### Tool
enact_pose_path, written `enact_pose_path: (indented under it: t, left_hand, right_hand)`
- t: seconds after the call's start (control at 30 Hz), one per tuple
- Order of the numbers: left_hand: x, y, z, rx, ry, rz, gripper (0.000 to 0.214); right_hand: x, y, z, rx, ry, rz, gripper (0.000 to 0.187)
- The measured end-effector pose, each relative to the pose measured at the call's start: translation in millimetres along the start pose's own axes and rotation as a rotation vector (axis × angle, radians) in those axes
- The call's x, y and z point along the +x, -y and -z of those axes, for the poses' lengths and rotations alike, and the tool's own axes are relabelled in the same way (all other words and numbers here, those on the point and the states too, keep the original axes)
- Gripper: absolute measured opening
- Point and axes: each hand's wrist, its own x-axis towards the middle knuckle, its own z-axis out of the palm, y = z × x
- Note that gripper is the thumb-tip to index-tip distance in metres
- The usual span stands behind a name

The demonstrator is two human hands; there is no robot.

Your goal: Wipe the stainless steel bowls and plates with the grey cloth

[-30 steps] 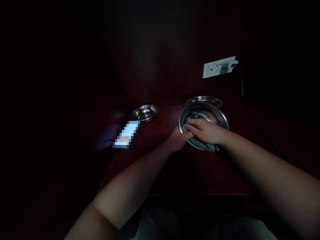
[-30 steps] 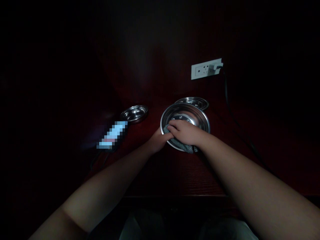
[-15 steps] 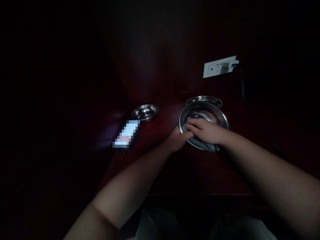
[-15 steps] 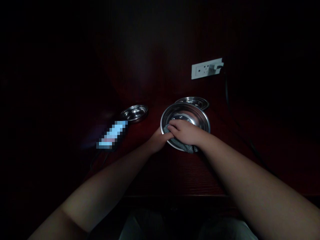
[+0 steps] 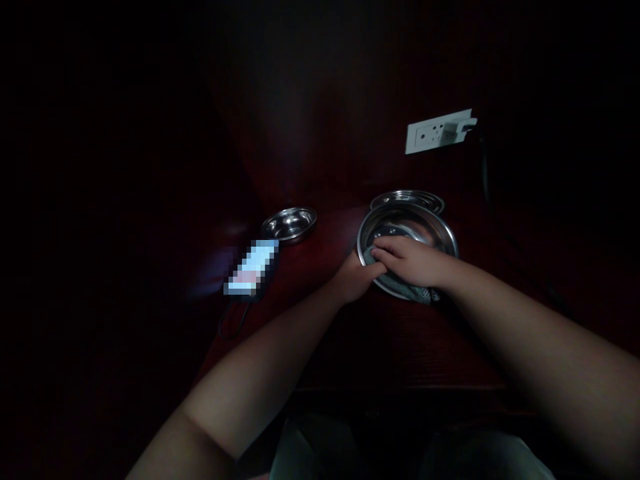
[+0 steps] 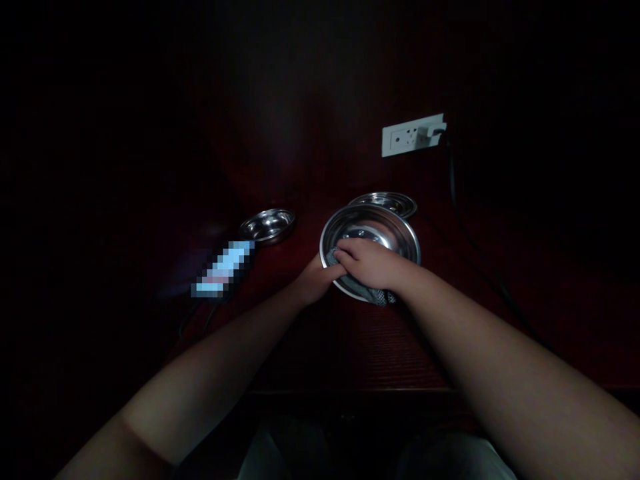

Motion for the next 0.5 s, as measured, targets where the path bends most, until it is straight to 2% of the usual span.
enact_pose_path:
  t: [0.5]
  left_hand:
    - [-1.2,-0.1,-1.1,-0.012,-0.017,-0.006,0.036]
  right_hand:
    - [0.6,-1.4,-0.5,0.003,-0.002,0.000,0.023]
